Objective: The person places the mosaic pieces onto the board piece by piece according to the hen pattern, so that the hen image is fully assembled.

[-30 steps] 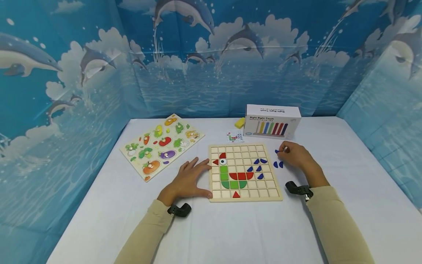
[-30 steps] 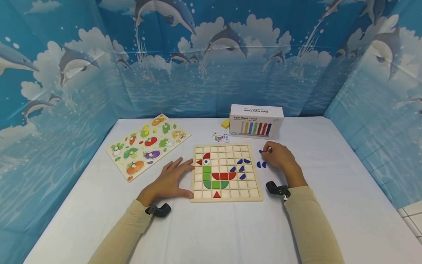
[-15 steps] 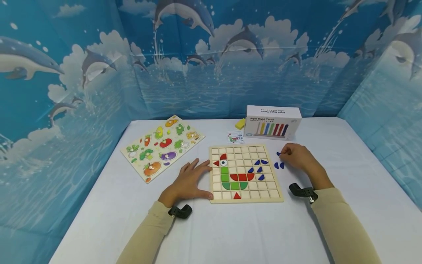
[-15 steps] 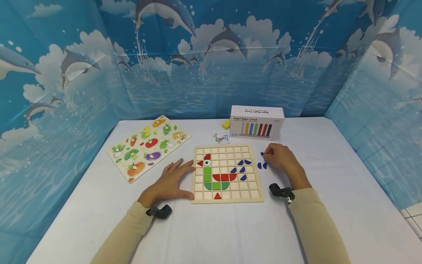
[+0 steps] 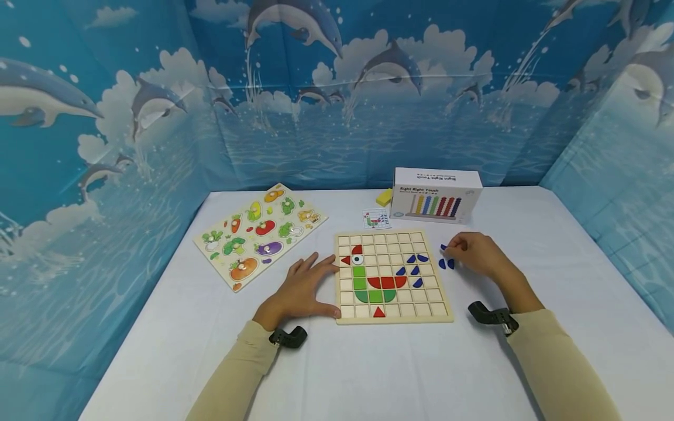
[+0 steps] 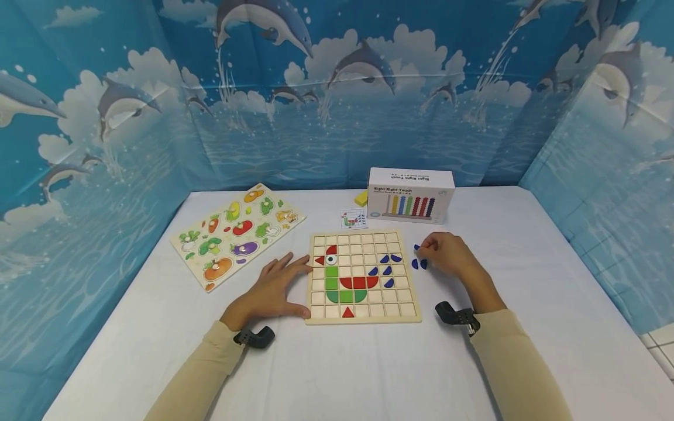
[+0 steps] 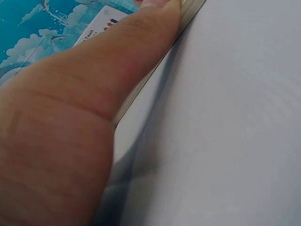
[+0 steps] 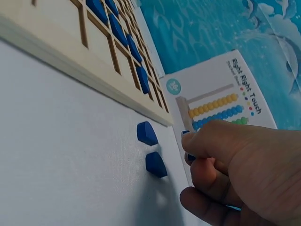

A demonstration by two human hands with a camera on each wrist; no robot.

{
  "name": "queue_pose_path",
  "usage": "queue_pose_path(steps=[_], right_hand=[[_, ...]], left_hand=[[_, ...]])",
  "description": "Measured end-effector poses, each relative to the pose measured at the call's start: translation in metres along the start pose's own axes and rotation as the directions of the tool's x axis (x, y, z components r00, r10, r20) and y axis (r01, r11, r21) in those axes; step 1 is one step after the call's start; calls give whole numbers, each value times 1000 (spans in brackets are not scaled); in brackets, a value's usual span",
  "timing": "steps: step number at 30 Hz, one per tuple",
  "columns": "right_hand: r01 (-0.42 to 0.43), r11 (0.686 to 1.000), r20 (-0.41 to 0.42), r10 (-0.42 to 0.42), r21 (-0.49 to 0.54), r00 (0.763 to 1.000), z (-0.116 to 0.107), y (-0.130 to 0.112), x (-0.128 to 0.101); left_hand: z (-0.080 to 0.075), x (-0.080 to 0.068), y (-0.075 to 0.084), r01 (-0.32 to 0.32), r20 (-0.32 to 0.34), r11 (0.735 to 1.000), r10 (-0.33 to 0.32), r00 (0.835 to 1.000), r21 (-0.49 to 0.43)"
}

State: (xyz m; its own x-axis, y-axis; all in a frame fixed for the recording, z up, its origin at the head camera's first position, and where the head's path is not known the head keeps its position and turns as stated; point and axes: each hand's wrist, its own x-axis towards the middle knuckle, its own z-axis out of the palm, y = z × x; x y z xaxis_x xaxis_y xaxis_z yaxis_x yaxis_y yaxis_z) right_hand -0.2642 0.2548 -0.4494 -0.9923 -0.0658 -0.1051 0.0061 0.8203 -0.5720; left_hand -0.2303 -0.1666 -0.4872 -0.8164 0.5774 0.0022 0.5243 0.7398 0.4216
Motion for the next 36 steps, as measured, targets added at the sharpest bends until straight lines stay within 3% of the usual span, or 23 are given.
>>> queue_pose_path(steps=[15, 36], right_hand=[[158, 987, 46, -158, 2, 986, 19, -24, -29], [169, 983, 19, -168, -72, 986, 34, -36, -34]], left_hand=[[2, 0, -1, -7, -10, 1000, 7, 1000, 0], [2, 1, -1, 10, 4, 1000, -10, 1000, 23]])
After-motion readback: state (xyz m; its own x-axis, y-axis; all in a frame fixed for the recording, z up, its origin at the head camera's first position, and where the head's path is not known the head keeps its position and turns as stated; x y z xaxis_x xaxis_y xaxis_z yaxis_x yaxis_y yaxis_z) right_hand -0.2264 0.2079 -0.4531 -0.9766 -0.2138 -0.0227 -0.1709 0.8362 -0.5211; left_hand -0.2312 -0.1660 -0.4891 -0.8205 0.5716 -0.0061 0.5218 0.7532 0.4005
